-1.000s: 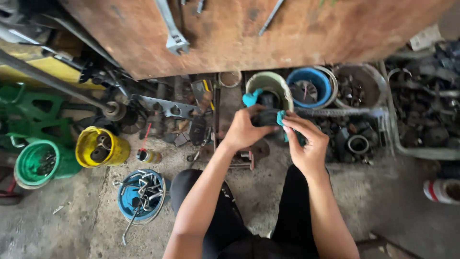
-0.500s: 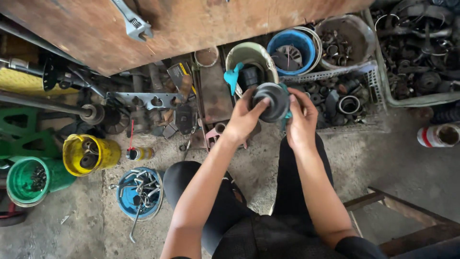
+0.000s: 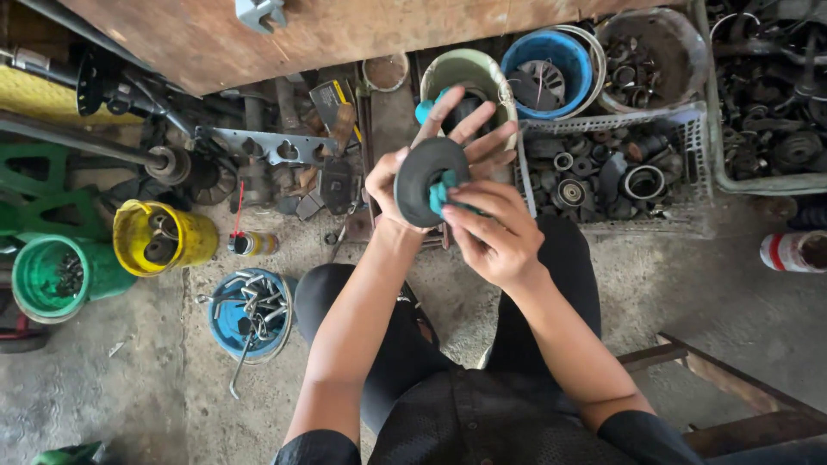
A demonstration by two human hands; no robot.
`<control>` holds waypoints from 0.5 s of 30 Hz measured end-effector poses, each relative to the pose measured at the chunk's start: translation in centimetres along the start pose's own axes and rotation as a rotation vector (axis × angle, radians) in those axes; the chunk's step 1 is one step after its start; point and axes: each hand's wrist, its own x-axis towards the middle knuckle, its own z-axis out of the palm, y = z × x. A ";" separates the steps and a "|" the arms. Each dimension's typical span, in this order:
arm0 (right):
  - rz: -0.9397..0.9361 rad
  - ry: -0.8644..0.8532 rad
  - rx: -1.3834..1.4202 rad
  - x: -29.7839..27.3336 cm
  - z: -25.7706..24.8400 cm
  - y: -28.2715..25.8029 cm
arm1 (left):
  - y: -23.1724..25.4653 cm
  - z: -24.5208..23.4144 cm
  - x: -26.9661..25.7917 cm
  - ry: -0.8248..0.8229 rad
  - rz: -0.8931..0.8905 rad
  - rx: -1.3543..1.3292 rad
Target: The person sits in a workshop and wipes various mechanical parts with a blue cloth. They handle a cylindrical metal part, a small metal ring, and a larger metal component, cleaning each one before placing them into a white bucket or a plastic basket.
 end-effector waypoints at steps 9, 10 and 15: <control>0.301 0.129 0.025 3.8 0.3 -0.9 | -0.6 1.2 0.4 0.002 0.017 0.005; 0.300 0.128 0.025 4.1 0.4 -1.3 | -0.3 1.2 0.4 0.002 0.019 0.005; -0.102 -0.197 -0.033 4.0 0.5 -3.4 | 1.3 0.9 0.5 0.028 0.044 -0.093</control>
